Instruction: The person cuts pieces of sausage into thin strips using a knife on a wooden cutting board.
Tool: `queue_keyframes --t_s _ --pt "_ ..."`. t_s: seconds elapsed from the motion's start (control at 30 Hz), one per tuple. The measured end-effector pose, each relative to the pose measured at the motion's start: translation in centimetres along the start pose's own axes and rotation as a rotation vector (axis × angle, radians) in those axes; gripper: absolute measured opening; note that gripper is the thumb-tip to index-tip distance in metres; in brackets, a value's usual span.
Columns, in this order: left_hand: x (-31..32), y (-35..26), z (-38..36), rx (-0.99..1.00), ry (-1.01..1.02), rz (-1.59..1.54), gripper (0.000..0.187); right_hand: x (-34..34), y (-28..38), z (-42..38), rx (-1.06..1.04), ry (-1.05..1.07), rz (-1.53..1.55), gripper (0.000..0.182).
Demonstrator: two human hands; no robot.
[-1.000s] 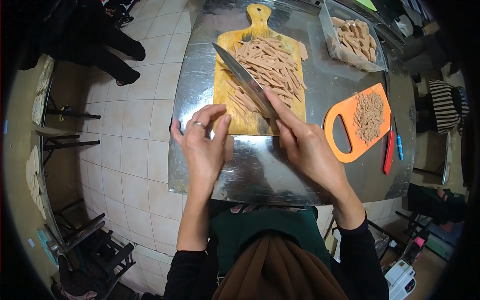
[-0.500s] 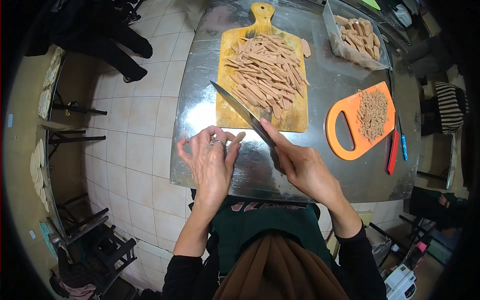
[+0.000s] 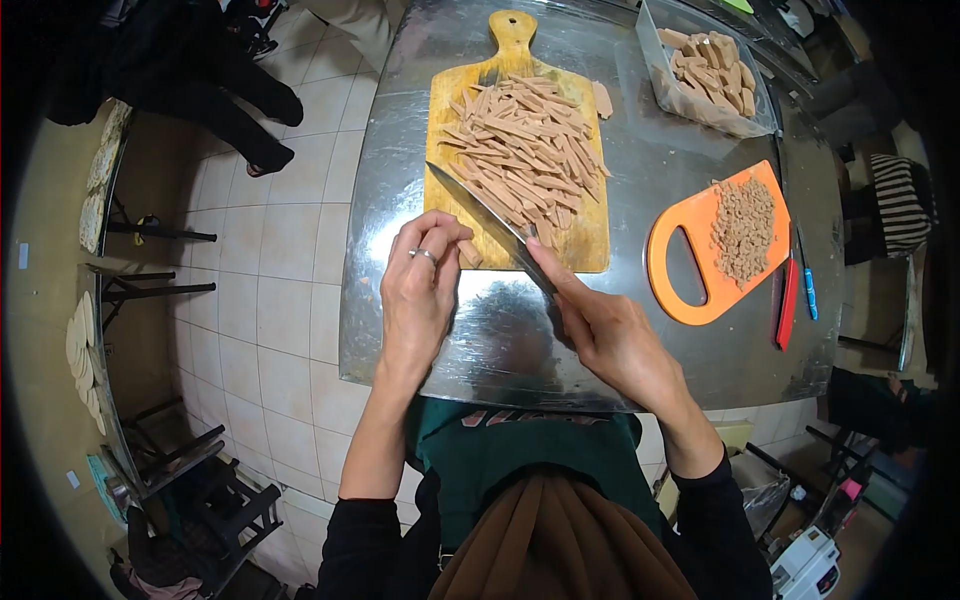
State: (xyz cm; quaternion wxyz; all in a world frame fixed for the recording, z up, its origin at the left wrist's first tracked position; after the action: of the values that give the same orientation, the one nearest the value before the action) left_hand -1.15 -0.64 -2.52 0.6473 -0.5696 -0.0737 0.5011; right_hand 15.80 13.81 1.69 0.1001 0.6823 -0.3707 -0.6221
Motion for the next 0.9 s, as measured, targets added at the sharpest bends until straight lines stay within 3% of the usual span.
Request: queue_keyframes --t_s 0.33,0.7,0.9 --pt "0.2 -1.3 -2.1 -0.11 -0.106 0.188 0.036 0.6 -0.1 -0.1 -0.105 -0.042 -0.02 0.081" --pt "1.4 -0.1 -2.8 -0.107 -0.195 0.188 0.04 0.7 2.0 -0.7 -0.047 0.043 -0.007 0.085" --pt "-0.3 -0.1 -2.1 -0.053 -0.053 0.217 0.04 0.1 2.4 -0.7 0.007 0.075 0.044 0.085"
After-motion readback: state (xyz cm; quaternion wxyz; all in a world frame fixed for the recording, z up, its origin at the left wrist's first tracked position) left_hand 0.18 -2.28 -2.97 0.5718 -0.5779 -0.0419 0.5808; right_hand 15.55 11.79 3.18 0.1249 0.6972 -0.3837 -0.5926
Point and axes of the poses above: each hand's wrist, its own z-axis towards the middle knuckle, its own x-axis out of the palm, y = z × x, the point moved 1 cm from there along z, towards the middle knuckle, and after that the axes turned 11 degrees about -z, right-handed, at the moved point
